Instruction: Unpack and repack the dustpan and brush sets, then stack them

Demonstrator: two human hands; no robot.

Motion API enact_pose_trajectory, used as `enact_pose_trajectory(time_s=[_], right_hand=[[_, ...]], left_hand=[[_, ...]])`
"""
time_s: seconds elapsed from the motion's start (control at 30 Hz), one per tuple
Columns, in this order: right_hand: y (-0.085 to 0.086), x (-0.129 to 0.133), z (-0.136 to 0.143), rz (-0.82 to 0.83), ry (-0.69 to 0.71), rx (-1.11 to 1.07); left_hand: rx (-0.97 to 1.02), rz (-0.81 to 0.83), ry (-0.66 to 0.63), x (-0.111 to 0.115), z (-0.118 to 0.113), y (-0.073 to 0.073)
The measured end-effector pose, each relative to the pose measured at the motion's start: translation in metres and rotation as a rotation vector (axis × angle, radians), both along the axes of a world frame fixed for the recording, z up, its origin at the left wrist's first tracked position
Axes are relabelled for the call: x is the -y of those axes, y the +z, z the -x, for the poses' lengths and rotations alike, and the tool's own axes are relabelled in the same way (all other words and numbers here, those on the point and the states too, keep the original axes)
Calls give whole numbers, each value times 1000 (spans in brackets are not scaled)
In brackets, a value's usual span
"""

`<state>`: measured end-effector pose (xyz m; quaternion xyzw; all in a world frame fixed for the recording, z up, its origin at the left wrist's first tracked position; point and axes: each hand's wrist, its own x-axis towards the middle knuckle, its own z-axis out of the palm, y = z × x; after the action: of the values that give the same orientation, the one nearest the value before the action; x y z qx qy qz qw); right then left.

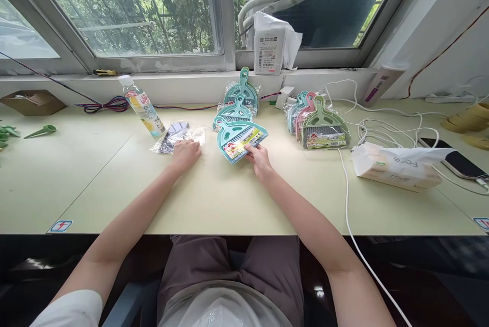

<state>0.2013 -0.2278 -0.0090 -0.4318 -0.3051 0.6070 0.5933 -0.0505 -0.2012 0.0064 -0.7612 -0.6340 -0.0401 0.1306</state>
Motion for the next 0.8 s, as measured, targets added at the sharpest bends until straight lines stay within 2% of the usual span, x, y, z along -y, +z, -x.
enact_pose_trajectory(time_s=[0.2, 0.37, 0.57, 0.8], right_hand=[[0, 0, 0, -4, 20, 5], [1, 2, 2, -4, 52, 33], [3, 4, 4, -23, 92, 80], [5, 7, 10, -62, 178, 124]], left_hand=[[-34, 94, 57, 4, 1, 9], [-26, 107, 44, 8, 0, 12], [-109, 116, 140, 10, 0, 13], [-135, 104, 102, 11, 2, 11]])
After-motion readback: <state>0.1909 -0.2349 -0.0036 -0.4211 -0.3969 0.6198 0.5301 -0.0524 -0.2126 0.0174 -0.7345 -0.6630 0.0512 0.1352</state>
